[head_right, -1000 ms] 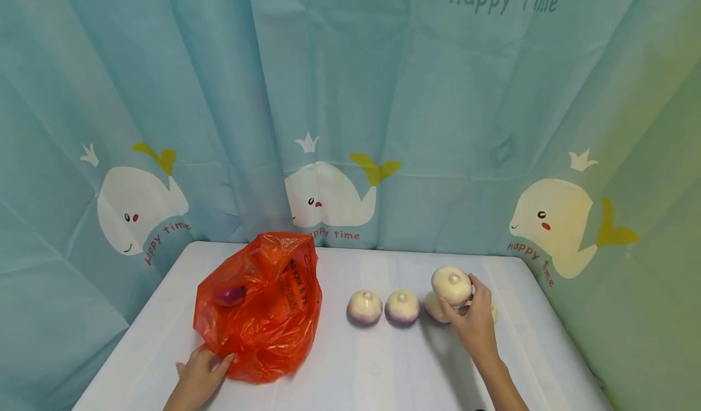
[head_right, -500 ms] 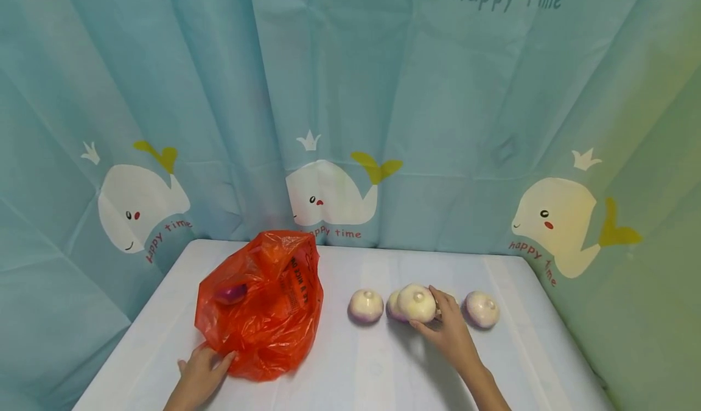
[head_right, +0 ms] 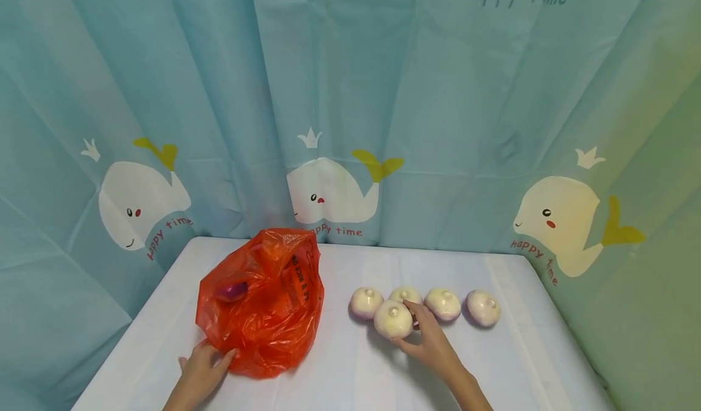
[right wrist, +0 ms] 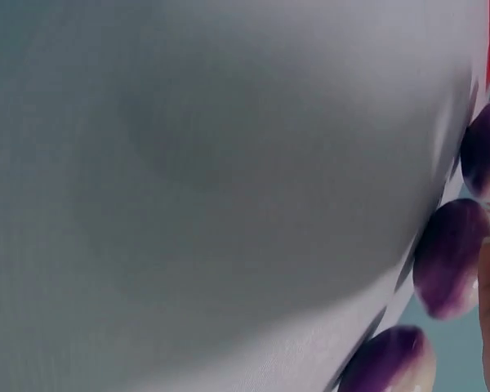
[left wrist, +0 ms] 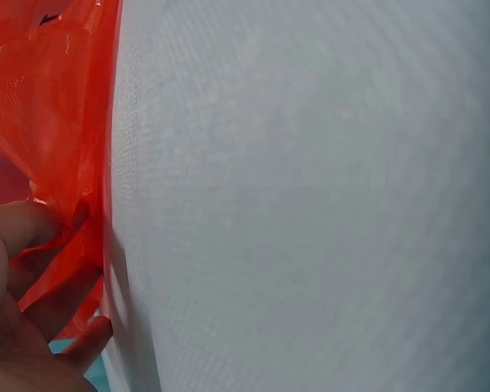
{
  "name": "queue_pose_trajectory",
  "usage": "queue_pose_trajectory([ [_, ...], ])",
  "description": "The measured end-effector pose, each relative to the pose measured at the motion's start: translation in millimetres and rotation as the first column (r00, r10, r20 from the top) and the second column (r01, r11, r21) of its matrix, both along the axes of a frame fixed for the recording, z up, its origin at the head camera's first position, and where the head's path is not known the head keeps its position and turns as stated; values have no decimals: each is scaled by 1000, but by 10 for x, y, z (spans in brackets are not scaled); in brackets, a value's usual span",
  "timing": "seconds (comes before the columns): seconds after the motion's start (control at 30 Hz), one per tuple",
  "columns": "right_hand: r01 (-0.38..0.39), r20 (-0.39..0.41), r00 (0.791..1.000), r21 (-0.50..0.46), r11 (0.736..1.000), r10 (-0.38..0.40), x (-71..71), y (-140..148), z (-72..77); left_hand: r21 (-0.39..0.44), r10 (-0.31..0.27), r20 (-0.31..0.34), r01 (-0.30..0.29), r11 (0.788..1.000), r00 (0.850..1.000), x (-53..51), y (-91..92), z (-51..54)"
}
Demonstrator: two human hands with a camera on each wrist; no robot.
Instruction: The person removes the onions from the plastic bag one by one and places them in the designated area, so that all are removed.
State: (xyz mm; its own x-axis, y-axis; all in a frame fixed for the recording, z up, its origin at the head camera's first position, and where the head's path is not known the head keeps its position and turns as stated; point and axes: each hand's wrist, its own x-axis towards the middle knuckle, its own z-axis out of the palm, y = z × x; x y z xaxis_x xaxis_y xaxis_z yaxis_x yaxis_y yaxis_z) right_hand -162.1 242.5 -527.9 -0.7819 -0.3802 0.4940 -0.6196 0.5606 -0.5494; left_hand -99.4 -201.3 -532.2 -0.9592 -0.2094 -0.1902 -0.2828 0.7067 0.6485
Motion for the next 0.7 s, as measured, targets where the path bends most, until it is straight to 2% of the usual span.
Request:
queue_pose_trajectory([
  [0.17, -71, 113, 991, -45, 996, 76, 28, -62, -7, 5, 7, 7, -7, 1000, 1000, -13, 12, -2],
  [0.27, -87, 214, 972, -43, 995, 94, 48, -85, -5, 9, 15, 11, -15, 1000, 1000, -14, 21, 3],
  [0.4, -131, 324, 937, -29, 991, 133, 79, -110, -16, 11, 21, 10, -21, 1000, 1000, -11, 22, 9],
  [0.5, -167, 334, 929, -11, 986, 161, 102, -131, -41, 7, 19, 7, -19, 1000, 1000, -8, 20, 9],
  [0.7, -210, 258, 947, 50, 976, 191, 128, -173, -75, 4, 13, 6, -13, 1000, 1000, -3, 26, 16],
])
